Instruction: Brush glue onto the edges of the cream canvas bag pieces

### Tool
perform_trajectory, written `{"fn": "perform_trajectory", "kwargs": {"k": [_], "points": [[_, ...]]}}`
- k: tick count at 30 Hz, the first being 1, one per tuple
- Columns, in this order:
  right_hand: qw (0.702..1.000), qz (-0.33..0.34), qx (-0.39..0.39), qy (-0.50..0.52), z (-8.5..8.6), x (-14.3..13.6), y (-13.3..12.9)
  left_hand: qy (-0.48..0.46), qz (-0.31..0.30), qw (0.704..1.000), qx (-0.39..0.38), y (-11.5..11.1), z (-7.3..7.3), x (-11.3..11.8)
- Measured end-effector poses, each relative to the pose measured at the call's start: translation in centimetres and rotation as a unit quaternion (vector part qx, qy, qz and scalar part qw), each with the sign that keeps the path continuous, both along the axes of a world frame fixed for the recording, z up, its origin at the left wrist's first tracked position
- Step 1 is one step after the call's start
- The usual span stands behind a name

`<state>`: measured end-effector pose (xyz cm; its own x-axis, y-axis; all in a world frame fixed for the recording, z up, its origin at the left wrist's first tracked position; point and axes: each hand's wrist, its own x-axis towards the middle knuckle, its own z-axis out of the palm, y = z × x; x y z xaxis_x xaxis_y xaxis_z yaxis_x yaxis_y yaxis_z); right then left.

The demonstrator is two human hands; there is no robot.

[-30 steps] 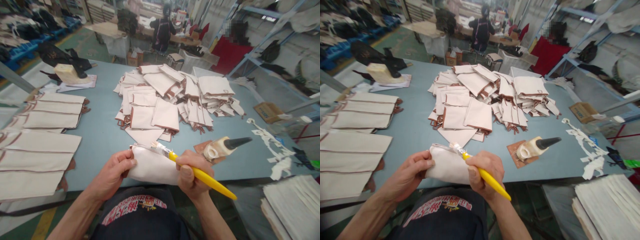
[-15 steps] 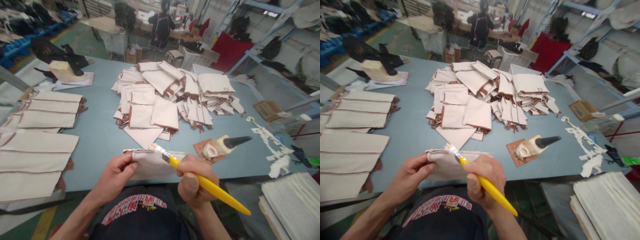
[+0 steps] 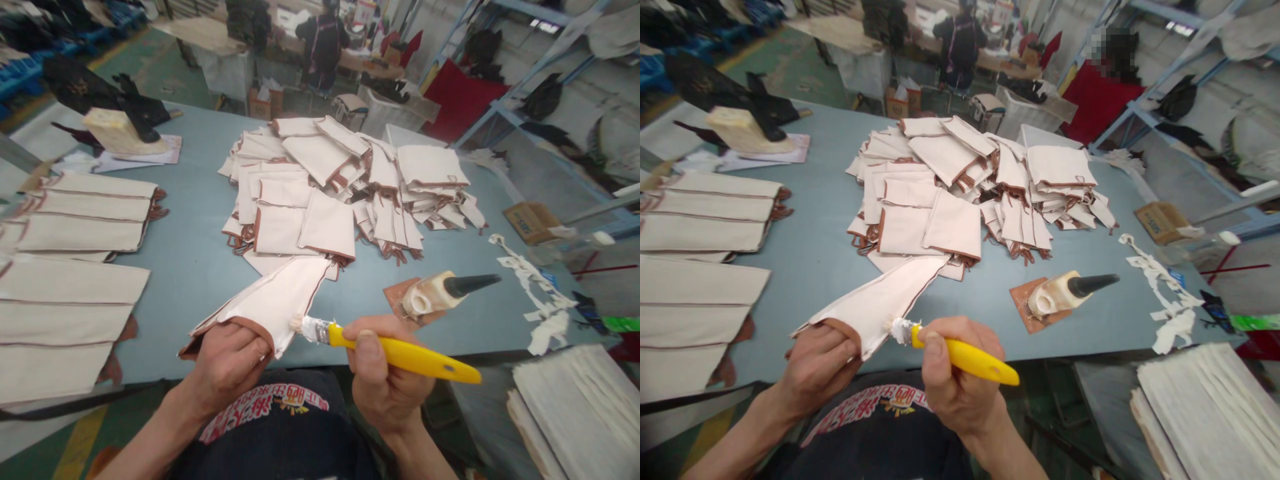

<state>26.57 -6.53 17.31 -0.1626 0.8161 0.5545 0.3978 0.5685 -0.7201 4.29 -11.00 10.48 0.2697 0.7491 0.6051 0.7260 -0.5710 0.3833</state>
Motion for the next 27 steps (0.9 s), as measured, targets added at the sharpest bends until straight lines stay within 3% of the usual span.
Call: {"fn": "perform_trajectory", "kwargs": {"k": [3, 6, 11, 17, 20, 23, 27], "points": [[0.997, 0.063, 0.025, -0.020, 1.2, -1.4, -0.3, -0.004, 0.006, 1.000, 0.000, 0.0, -0.7, 0.1], [0.995, 0.098, 0.030, 0.009, 1.3, -1.9, -0.8, -0.019, 0.011, 1.000, 0.006, -0.1, -1.4, 0.1], [0.999, 0.002, -0.045, 0.027, -0.5, -0.8, -0.6, -0.016, 0.012, 1.000, 0.013, 0.2, -1.1, 0.3], [0.993, 0.067, -0.079, 0.050, -0.9, -1.6, -1.1, -0.042, 0.010, 0.999, -0.020, 0.8, -0.4, 0.6], [0.984, 0.008, -0.095, 0.149, -1.0, -1.5, -0.6, -0.101, 0.038, 0.990, -0.091, 1.0, -0.4, 1.0], [0.971, -0.067, -0.098, 0.205, -1.4, -0.6, 0.9, -0.194, 0.124, 0.949, -0.213, 1.4, -0.4, 1.2], [0.962, -0.111, -0.099, 0.227, -2.5, 0.3, 2.6, -0.354, 0.213, 0.858, -0.304, 2.3, -0.2, 0.4]]}}
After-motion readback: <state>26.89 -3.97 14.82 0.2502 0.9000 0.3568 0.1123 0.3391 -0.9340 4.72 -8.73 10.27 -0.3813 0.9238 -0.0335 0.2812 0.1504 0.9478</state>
